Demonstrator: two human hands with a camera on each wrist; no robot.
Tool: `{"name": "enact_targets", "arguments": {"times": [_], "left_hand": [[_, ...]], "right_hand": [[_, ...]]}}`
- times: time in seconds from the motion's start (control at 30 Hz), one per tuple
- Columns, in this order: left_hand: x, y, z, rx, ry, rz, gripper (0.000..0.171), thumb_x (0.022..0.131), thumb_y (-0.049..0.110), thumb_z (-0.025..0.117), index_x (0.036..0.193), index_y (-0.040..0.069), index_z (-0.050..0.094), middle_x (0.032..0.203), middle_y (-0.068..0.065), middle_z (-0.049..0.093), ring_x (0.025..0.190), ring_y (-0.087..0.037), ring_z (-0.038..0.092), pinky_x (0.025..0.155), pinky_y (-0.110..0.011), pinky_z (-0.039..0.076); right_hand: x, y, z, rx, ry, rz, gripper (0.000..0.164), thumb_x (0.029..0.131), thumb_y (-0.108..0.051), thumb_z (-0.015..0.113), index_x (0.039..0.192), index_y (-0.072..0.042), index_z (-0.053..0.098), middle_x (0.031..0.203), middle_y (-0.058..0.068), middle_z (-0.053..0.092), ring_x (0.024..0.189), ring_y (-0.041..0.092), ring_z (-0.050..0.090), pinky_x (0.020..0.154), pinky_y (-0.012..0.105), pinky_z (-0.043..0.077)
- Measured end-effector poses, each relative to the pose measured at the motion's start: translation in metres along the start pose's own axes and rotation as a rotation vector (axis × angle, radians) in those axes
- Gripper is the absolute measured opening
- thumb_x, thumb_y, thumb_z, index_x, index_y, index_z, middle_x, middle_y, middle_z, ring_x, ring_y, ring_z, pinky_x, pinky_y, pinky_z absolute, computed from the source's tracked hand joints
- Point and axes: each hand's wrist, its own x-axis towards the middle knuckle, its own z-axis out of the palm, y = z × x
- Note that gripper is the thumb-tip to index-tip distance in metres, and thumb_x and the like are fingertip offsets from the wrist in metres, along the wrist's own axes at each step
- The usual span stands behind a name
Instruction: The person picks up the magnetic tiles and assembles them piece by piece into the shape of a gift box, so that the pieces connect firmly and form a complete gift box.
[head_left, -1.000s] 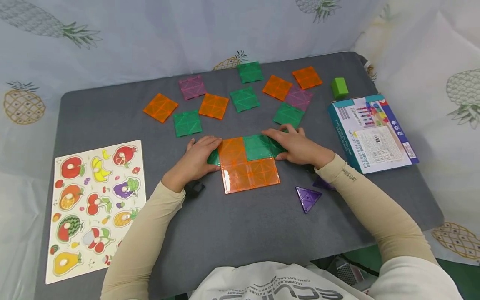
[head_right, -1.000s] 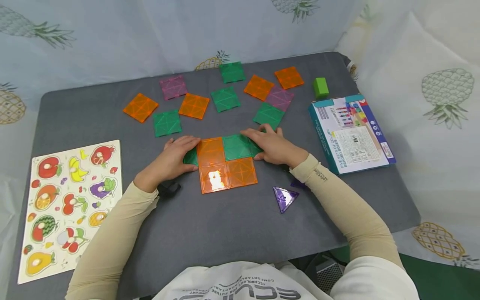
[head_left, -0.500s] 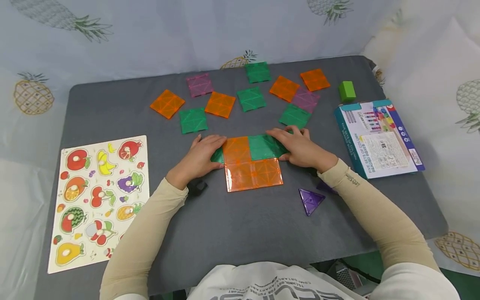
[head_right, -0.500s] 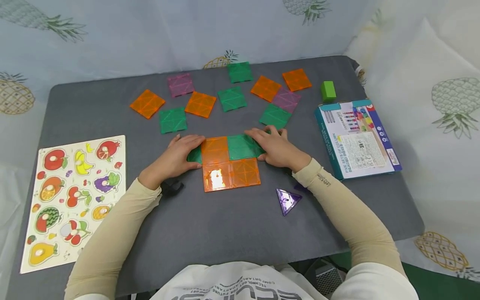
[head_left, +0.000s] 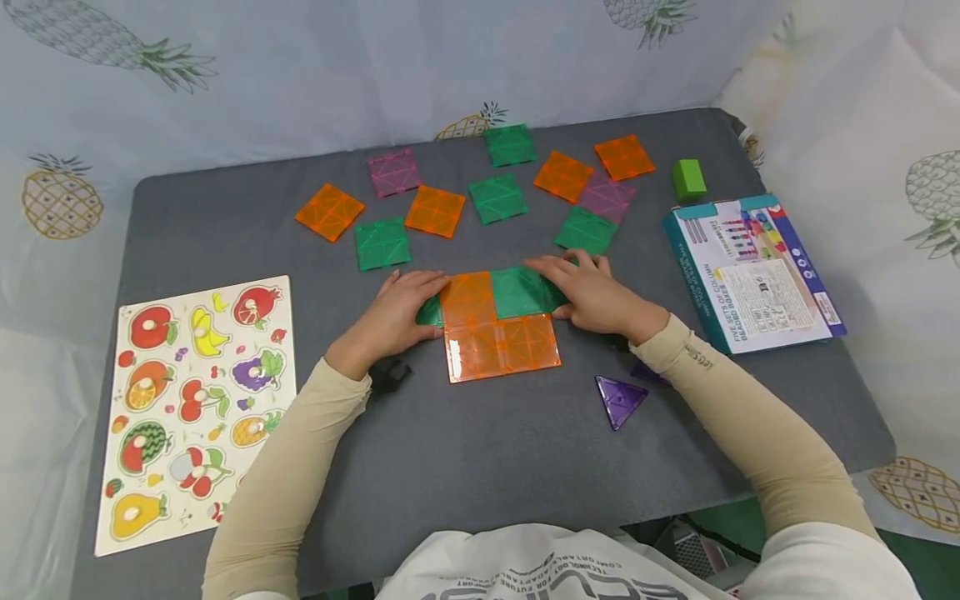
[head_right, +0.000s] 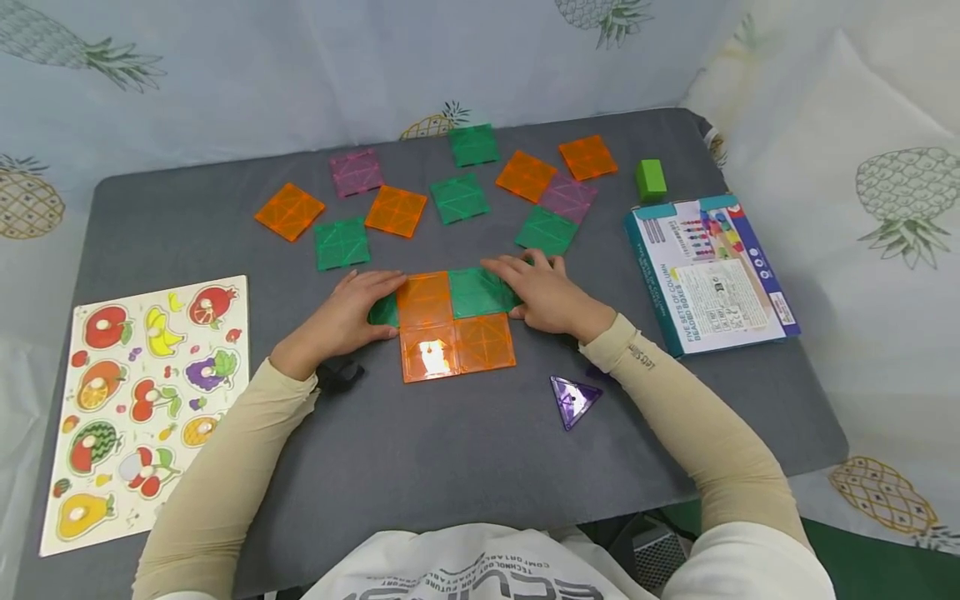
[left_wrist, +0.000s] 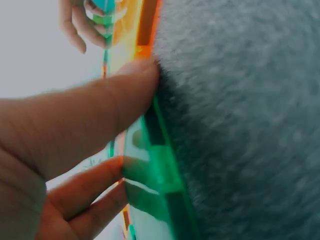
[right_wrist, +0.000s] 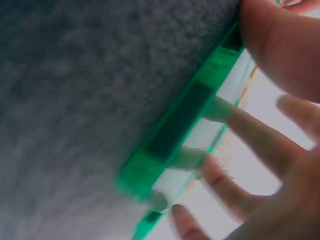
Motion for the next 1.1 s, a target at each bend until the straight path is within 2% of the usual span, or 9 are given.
{"name": "enact_targets", "arguments": {"times": [0.13, 0.23, 0.3, 0.43, 0.7, 0.8, 0.97, 1.03, 1.1], "left_hand": [[0.001, -0.002, -0.012, -0.057, 0.057, -0.033, 0.066, 0.088, 0.021, 0.070, 0.145, 0.003, 0.042, 0.150, -0.019, 0.037, 0.140, -0.037, 0.030, 0.115, -0.054, 0.022], [0.006, -0.009, -0.026, -0.034, 0.157, -0.132, 0.061, 0.089, 0.017, 0.068, 0.142, 0.001, 0.044, 0.150, -0.023, 0.035, 0.139, -0.041, 0.030, 0.113, -0.054, 0.027], [0.012, -0.018, -0.035, 0.016, 0.186, -0.210, 0.061, 0.088, 0.014, 0.068, 0.142, 0.001, 0.044, 0.151, -0.023, 0.033, 0.139, -0.043, 0.029, 0.111, -0.057, 0.028], [0.023, -0.036, -0.043, 0.098, 0.113, -0.289, 0.065, 0.089, 0.012, 0.068, 0.146, 0.004, 0.039, 0.155, -0.021, 0.025, 0.140, -0.045, 0.023, 0.107, -0.063, 0.029], [0.031, -0.049, -0.043, 0.152, 0.048, -0.261, 0.066, 0.090, 0.018, 0.068, 0.148, 0.011, 0.037, 0.155, -0.023, 0.023, 0.143, -0.044, 0.018, 0.107, -0.068, 0.022], [0.033, -0.051, -0.043, 0.171, 0.056, -0.253, 0.065, 0.090, 0.020, 0.067, 0.147, 0.012, 0.036, 0.152, -0.024, 0.027, 0.142, -0.043, 0.021, 0.105, -0.069, 0.024], [0.033, -0.051, -0.043, 0.215, 0.062, -0.239, 0.065, 0.092, 0.021, 0.064, 0.148, 0.011, 0.034, 0.147, -0.026, 0.031, 0.139, -0.044, 0.026, 0.104, -0.069, 0.026], [0.033, -0.050, -0.043, 0.223, 0.045, -0.238, 0.064, 0.094, 0.020, 0.062, 0.149, 0.010, 0.032, 0.147, -0.027, 0.030, 0.139, -0.045, 0.024, 0.105, -0.069, 0.025], [0.033, -0.050, -0.044, 0.222, 0.028, -0.239, 0.063, 0.095, 0.022, 0.060, 0.149, 0.009, 0.031, 0.146, -0.029, 0.029, 0.138, -0.046, 0.023, 0.105, -0.070, 0.023]], "right_hand": [[0.000, 0.012, -0.020, 0.026, 0.066, 0.000, 0.067, 0.091, -0.026, 0.066, 0.149, -0.014, 0.035, 0.149, 0.011, 0.042, 0.137, 0.036, 0.034, 0.109, 0.056, 0.026], [0.003, 0.025, -0.037, 0.010, 0.131, 0.100, 0.057, 0.094, -0.025, 0.063, 0.143, -0.005, 0.043, 0.142, 0.019, 0.047, 0.132, 0.039, 0.041, 0.110, 0.055, 0.030], [0.007, 0.034, -0.043, -0.012, 0.123, 0.197, 0.055, 0.095, -0.027, 0.061, 0.141, -0.002, 0.044, 0.141, 0.023, 0.047, 0.130, 0.043, 0.041, 0.110, 0.056, 0.029], [0.015, 0.049, -0.042, -0.039, 0.075, 0.291, 0.056, 0.096, -0.032, 0.059, 0.140, 0.000, 0.045, 0.139, 0.028, 0.043, 0.126, 0.048, 0.038, 0.107, 0.060, 0.027], [0.025, 0.060, -0.038, -0.133, 0.111, 0.330, 0.071, 0.087, -0.046, 0.068, 0.143, -0.009, 0.044, 0.140, 0.026, 0.038, 0.122, 0.051, 0.034, 0.099, 0.064, 0.036], [0.025, 0.058, -0.040, -0.206, 0.079, 0.295, 0.070, 0.089, -0.046, 0.064, 0.143, -0.005, 0.045, 0.135, 0.028, 0.044, 0.117, 0.049, 0.040, 0.099, 0.061, 0.037], [0.024, 0.058, -0.042, -0.364, 0.039, 0.160, 0.058, 0.100, -0.039, 0.049, 0.142, 0.002, 0.044, 0.137, 0.030, 0.049, 0.117, 0.049, 0.048, 0.102, 0.056, 0.038], [0.023, 0.060, -0.043, -0.385, 0.047, 0.123, 0.055, 0.102, -0.035, 0.044, 0.142, 0.003, 0.043, 0.137, 0.030, 0.049, 0.119, 0.048, 0.050, 0.102, 0.056, 0.039], [0.023, 0.063, -0.045, -0.369, 0.071, 0.083, 0.051, 0.103, -0.030, 0.044, 0.141, 0.003, 0.044, 0.126, 0.029, 0.058, 0.106, 0.046, 0.058, 0.095, 0.055, 0.044]]}}
